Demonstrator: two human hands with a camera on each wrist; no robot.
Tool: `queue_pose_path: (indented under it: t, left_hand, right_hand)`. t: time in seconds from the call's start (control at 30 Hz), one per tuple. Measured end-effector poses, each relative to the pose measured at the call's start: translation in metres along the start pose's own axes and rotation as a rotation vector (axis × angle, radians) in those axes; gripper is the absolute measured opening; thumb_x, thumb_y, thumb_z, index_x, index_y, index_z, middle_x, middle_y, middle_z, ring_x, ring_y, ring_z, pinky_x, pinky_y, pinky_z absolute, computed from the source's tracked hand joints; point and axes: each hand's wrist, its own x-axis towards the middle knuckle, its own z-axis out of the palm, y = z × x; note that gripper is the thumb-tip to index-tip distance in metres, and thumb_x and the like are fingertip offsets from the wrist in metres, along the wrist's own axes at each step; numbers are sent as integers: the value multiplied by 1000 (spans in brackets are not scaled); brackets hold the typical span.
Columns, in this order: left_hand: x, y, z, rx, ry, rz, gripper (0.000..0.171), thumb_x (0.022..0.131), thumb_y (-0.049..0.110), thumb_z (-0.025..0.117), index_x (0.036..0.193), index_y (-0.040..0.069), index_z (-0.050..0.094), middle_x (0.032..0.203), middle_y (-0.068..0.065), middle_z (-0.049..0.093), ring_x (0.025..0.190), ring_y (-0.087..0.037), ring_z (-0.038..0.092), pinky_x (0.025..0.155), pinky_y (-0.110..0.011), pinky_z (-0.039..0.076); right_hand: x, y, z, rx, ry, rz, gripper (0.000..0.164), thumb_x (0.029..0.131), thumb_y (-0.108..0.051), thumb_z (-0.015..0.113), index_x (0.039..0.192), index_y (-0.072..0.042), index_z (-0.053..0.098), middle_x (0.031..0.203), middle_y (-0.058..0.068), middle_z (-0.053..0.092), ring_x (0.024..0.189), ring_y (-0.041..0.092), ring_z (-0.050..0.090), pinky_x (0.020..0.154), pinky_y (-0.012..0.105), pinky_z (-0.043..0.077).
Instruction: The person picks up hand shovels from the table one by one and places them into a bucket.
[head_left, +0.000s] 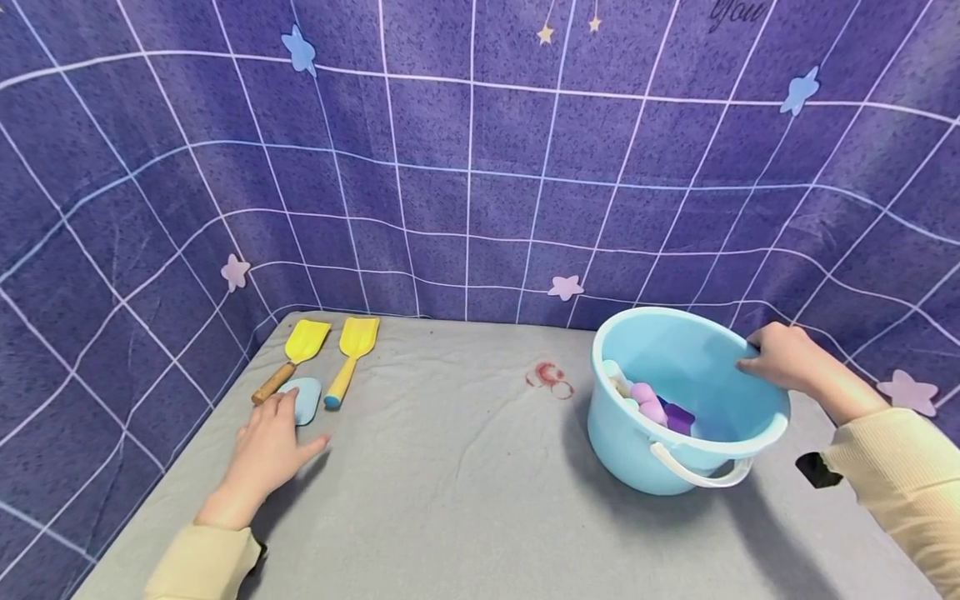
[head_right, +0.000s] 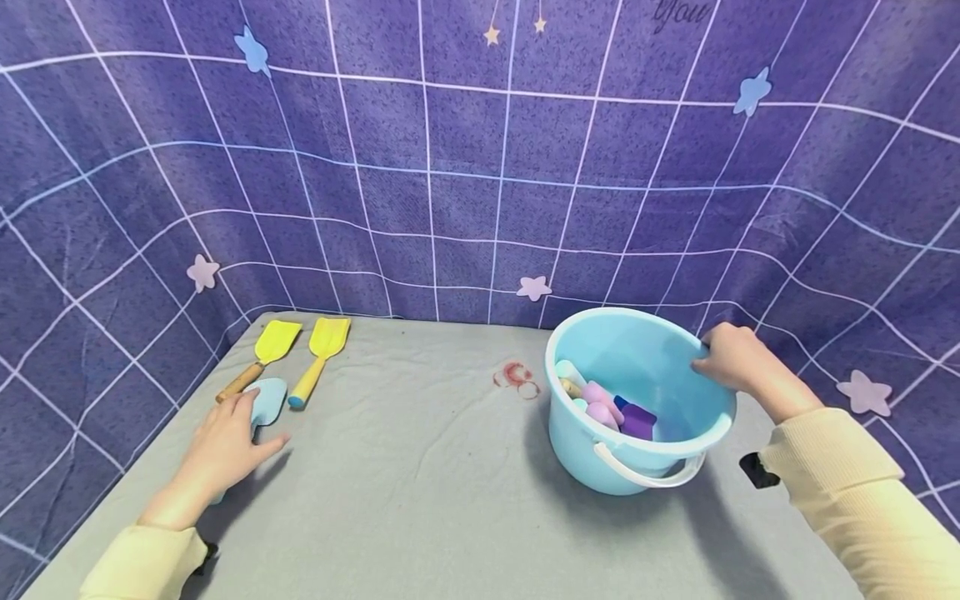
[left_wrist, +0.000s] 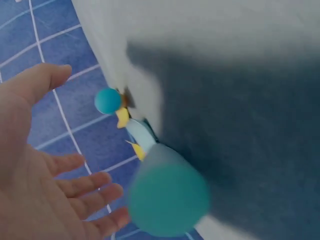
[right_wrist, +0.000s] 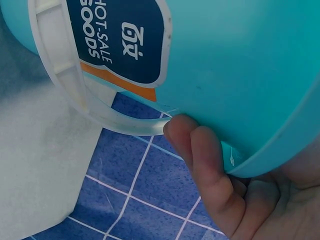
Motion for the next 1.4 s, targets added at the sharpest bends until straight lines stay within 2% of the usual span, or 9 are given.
queue_pose_path:
  t: [0.13, 0.3, 0.47, 0.67, 0.8, 0.9, 1.17, 1.4]
  left_hand:
    - [-1, -9, 0, 13, -92, -75, 93, 77, 43, 71, 136, -15, 28, 129, -41, 36, 114, -58, 35, 83, -69, 33]
    - [-4, -18, -1, 60, -176, -139, 94, 78, 46, 69, 128, -23, 30, 116, -46, 40, 104, -61, 42, 82, -65, 39]
    - [-7, -24, -5, 63, -293, -228, 85, 79, 48, 67, 114, -24, 39, 96, -38, 46, 91, -54, 48, 70, -59, 44]
    - [-9, -27, -7, 36, -330, -248, 52, 82, 36, 61, 91, -14, 51, 76, -23, 51, 70, -38, 54, 57, -47, 44]
    - [-10, -27, -9, 27, -391, -283, 38, 85, 28, 53, 84, -10, 54, 68, -14, 50, 61, -27, 50, 52, -40, 42]
    - [-10, -27, -10, 25, -420, -302, 34, 87, 25, 51, 83, -9, 54, 67, -13, 49, 61, -25, 48, 51, -38, 42]
    - [-9, -25, -11, 16, -435, -313, 34, 87, 26, 50, 84, -8, 55, 66, -11, 47, 58, -22, 49, 49, -34, 41]
    - [-3, -23, -20, 24, -440, -325, 43, 89, 29, 49, 96, -14, 51, 74, -20, 53, 66, -28, 54, 53, -40, 43]
  right_hand:
    - [0, 0, -1, 0, 1, 3, 23, 80, -13, 66, 73, 7, 60, 58, 2, 54, 54, 17, 51, 52, 31, 42]
    - [-1, 0, 0, 1, 3, 3, 23, 80, -13, 66, 73, 8, 60, 58, 2, 53, 53, 17, 51, 51, 31, 42]
    - [-1, 0, 0, 0, 7, 0, 22, 80, -13, 66, 71, 6, 59, 57, 1, 53, 53, 17, 50, 51, 31, 42]
    - [-1, -1, -1, -1, 9, 1, 22, 80, -14, 66, 71, 5, 59, 57, 1, 53, 53, 17, 51, 51, 31, 42]
    - [-1, -1, -1, 0, 6, 2, 22, 80, -14, 66, 72, 6, 60, 57, 1, 54, 53, 17, 51, 52, 32, 42]
    - [-1, -1, -1, -4, 8, -1, 22, 79, -14, 65, 72, 6, 60, 57, 1, 54, 53, 17, 51, 52, 32, 42]
    - [-1, 0, 0, -8, 6, 0, 23, 78, -14, 66, 73, 8, 61, 57, 2, 54, 54, 18, 51, 53, 34, 43]
    - [1, 0, -1, -15, -2, 4, 24, 79, -15, 66, 74, 7, 61, 58, 2, 55, 54, 18, 52, 53, 34, 44]
